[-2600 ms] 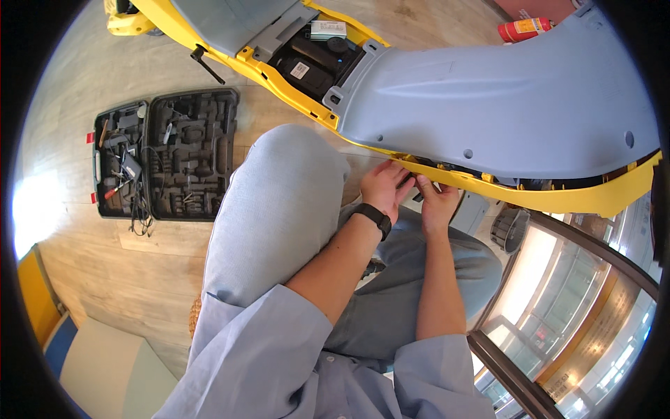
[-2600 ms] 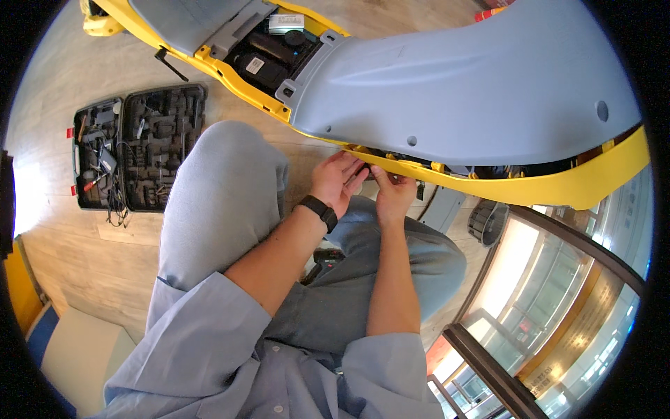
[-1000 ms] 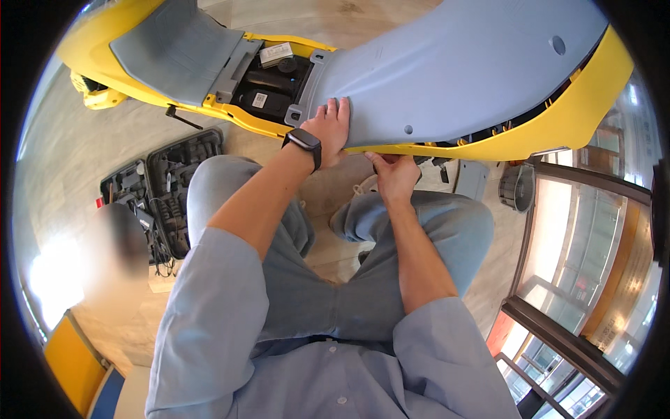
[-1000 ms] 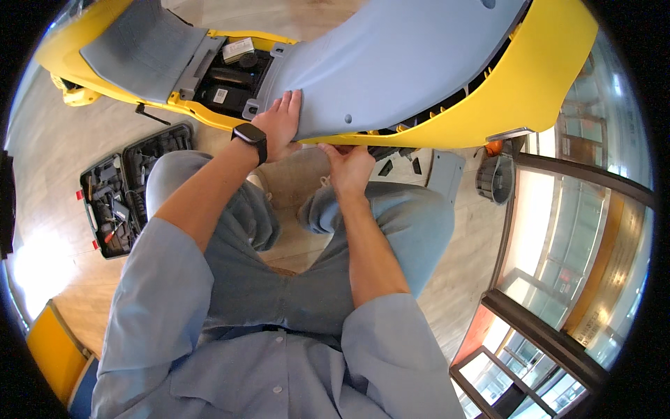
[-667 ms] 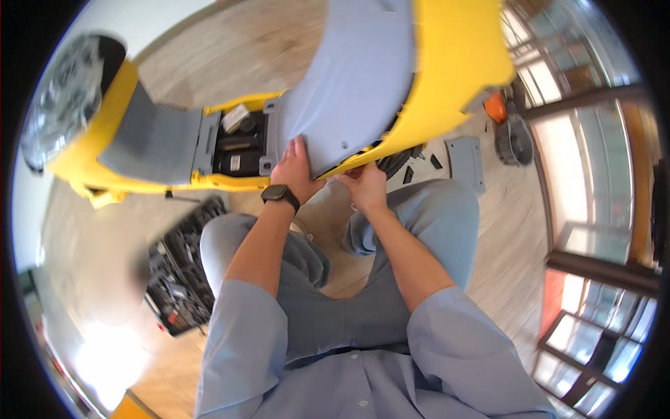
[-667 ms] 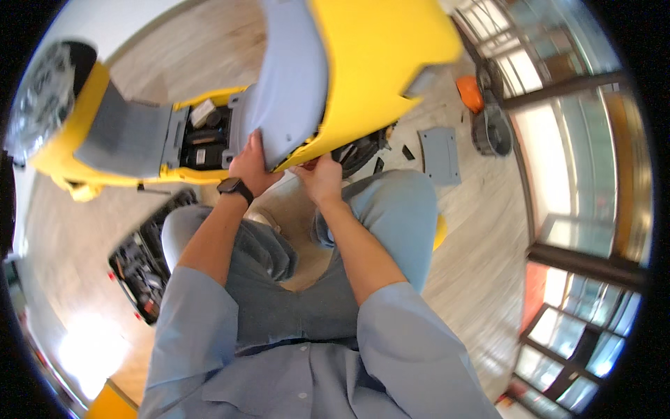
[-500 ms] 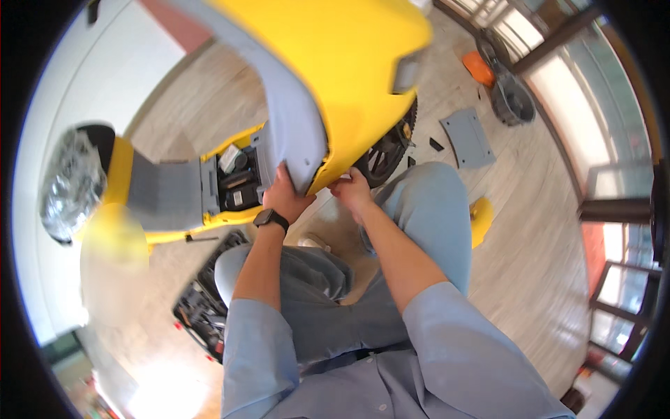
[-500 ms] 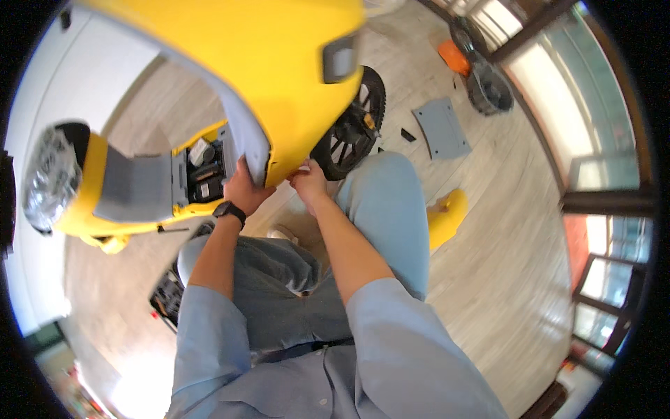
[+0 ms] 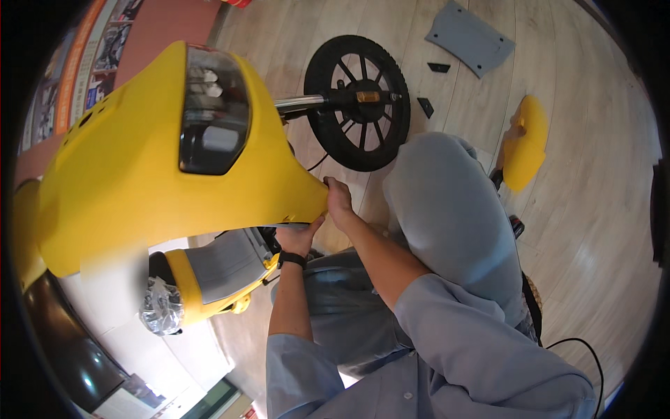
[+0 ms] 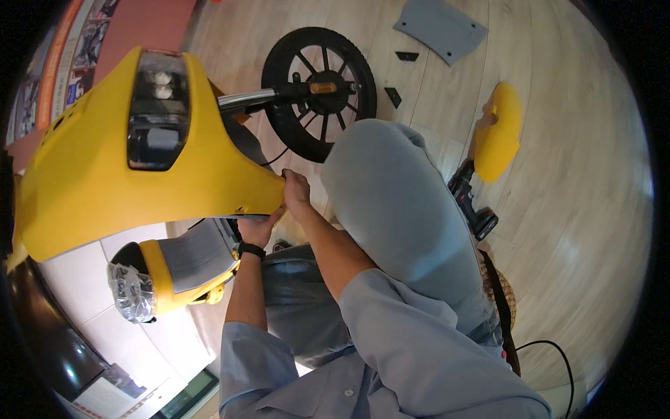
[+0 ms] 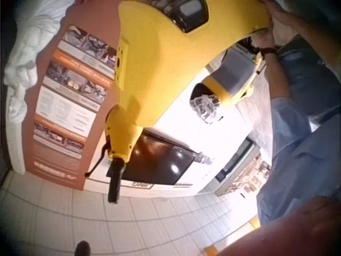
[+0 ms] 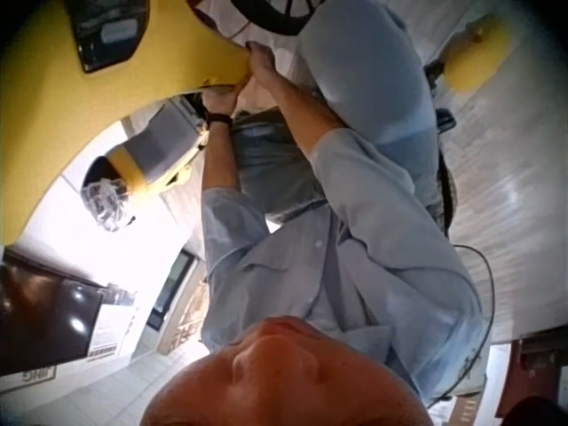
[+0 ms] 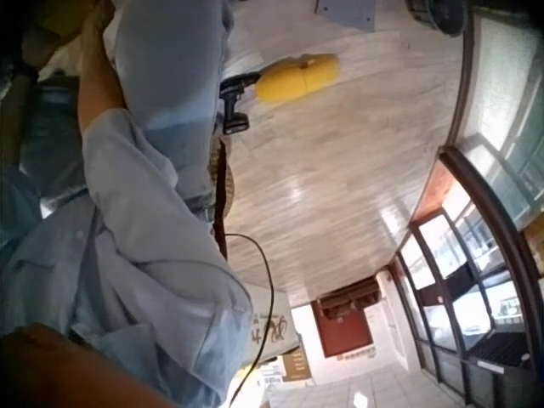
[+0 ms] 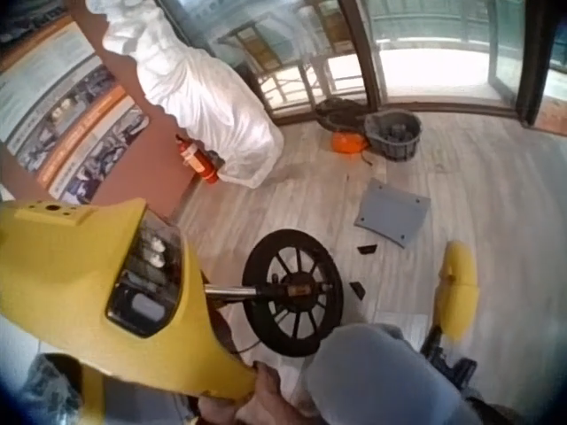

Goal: Repairing or assembling components of a yellow electric scooter using a power drill.

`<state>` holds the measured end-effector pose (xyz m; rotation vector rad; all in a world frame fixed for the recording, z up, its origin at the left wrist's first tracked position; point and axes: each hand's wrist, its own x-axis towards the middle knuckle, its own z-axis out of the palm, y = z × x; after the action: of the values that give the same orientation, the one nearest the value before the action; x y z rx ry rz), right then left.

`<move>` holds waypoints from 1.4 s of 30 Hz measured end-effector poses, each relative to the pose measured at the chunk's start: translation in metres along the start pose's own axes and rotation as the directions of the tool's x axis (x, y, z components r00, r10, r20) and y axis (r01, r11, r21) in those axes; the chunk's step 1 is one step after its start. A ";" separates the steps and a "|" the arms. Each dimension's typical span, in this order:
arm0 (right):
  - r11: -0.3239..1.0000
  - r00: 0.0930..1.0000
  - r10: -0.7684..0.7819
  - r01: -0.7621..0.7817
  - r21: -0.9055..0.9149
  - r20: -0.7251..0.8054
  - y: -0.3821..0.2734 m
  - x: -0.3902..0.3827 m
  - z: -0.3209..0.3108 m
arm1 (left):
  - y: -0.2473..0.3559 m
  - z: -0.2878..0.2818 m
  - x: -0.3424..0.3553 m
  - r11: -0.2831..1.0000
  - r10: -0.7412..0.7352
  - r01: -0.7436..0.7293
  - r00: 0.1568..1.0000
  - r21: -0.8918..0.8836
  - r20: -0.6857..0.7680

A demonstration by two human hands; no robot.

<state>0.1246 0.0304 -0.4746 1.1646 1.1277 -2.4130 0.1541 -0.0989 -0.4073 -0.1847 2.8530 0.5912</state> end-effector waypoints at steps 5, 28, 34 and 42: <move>0.999 0.999 -0.041 0.040 -0.032 -0.016 0.007 0.005 0.004 | -0.012 0.005 0.006 0.993 0.032 -0.033 0.999 -0.111 -0.007; 0.915 0.839 0.280 -0.087 0.394 -0.467 -0.003 -0.015 0.014 | -0.037 -0.019 -0.012 0.960 -0.168 0.253 0.859 -0.116 0.484; 0.907 0.904 0.211 -0.039 0.420 -0.372 0.031 -0.024 0.012 | -0.050 -0.023 -0.015 0.937 -0.255 0.338 0.831 -0.086 0.495; 0.927 0.923 0.246 -0.135 0.350 -0.295 0.023 -0.014 0.005 | -0.052 -0.028 -0.029 0.912 -0.313 0.401 0.816 -0.088 0.485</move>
<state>0.1425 0.0099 -0.4753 1.7558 0.6591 -2.3584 0.1854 -0.1551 -0.3952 -0.5267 2.2199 0.7077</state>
